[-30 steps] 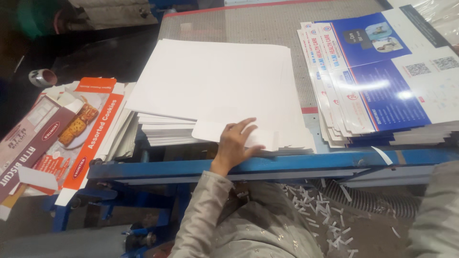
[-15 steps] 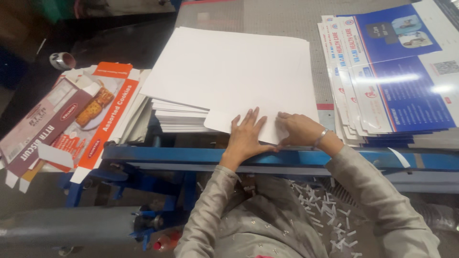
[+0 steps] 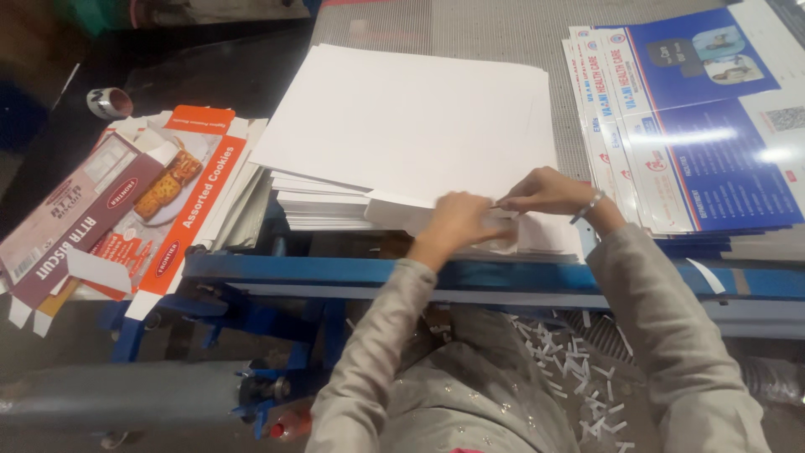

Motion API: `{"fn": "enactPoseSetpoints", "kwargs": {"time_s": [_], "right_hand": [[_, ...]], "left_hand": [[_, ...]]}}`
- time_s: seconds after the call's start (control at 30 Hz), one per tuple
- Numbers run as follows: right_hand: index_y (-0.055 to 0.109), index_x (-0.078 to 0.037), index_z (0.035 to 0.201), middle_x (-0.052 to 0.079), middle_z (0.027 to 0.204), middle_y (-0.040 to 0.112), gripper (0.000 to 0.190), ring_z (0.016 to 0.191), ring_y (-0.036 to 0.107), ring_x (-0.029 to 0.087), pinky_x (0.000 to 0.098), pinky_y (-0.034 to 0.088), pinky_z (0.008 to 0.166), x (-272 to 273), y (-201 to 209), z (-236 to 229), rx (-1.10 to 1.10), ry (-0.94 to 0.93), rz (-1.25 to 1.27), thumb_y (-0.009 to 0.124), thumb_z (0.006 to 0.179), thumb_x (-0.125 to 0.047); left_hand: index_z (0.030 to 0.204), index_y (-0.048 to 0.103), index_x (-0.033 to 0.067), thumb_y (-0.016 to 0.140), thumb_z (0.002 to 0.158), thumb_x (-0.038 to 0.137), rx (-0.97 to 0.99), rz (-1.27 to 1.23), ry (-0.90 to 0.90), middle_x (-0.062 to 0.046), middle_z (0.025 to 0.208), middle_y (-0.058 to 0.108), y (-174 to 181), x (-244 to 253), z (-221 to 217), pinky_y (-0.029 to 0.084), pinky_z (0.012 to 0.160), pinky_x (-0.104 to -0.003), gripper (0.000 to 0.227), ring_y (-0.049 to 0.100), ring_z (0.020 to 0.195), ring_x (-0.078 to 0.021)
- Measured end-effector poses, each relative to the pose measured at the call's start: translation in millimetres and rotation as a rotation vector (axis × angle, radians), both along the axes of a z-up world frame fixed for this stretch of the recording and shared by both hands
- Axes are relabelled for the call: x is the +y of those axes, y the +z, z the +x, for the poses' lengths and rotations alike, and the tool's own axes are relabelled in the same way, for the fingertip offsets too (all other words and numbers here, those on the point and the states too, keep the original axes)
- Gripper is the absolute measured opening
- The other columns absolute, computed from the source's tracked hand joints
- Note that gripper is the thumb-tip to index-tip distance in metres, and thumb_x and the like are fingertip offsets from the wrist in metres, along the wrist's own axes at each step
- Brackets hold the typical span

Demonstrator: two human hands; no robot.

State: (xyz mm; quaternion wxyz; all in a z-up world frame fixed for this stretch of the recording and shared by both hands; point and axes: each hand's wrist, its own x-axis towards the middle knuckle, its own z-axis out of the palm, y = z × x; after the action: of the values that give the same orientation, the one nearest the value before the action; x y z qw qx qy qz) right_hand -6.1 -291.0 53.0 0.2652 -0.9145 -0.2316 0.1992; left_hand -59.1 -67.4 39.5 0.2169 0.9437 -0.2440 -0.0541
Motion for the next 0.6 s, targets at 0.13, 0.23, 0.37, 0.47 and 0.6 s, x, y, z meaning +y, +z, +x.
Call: {"fn": "enactPoseSetpoints", "kwargs": {"time_s": [0.13,0.23,0.37,0.47,0.6], "right_hand": [[0.082,-0.003,0.101,0.012,0.082,0.080,0.033,0.074,0.072,0.019,0.0318,0.056,0.069,-12.2,-19.8,-13.7,0.006,-0.178,0.192,0.075,0.091,-0.034],[0.078,-0.003,0.104,0.009,0.090,0.079,0.026,0.082,0.072,0.014,0.0280,0.058,0.073,-13.0,-25.3,-31.2,-0.066,-0.249,0.487,0.075,0.091,-0.025],[0.074,0.000,0.107,0.009,0.101,0.077,0.021,0.094,0.074,0.014,0.0278,0.060,0.085,16.9,-27.7,-42.4,-0.377,-0.253,0.637,0.077,0.091,-0.013],[0.076,-0.001,0.110,0.010,0.100,0.075,0.020,0.088,0.076,0.015,0.0283,0.064,0.080,34.1,-16.7,-50.9,-0.506,-0.231,0.651,0.075,0.092,-0.010],[0.076,-0.003,0.099,0.009,0.094,0.077,0.013,0.081,0.077,0.018,0.0278,0.064,0.072,38.5,6.4,-54.4,-0.546,-0.177,0.486,0.077,0.089,-0.012]], "left_hand": [[0.101,0.080,0.0262,0.061,0.095,0.049,-0.290,-0.139,0.162,-0.010,0.078,0.074,-21.1,-28.6,3.8,0.058,0.068,-0.045,0.030,0.074,0.076,-0.0326],[0.100,0.077,0.0250,0.059,0.097,0.049,-0.225,-0.283,0.229,-0.013,0.071,0.072,-33.2,-24.2,2.0,0.056,0.062,-0.047,0.030,0.072,0.069,-0.0360],[0.112,0.071,0.0239,0.056,0.099,0.044,-0.268,-0.410,0.283,-0.015,0.069,0.071,-43.3,-18.2,-2.6,0.055,0.061,-0.051,0.028,0.071,0.069,-0.0403],[0.121,0.065,0.0245,0.054,0.102,0.040,-0.218,-0.381,0.284,-0.019,0.067,0.068,-43.0,-15.5,-2.2,0.053,0.060,-0.055,0.027,0.069,0.068,-0.0438],[0.116,0.064,0.0257,0.055,0.101,0.039,-0.214,-0.402,0.279,-0.018,0.066,0.068,-47.6,-15.3,-7.8,0.052,0.059,-0.055,0.022,0.069,0.068,-0.0442]]}}
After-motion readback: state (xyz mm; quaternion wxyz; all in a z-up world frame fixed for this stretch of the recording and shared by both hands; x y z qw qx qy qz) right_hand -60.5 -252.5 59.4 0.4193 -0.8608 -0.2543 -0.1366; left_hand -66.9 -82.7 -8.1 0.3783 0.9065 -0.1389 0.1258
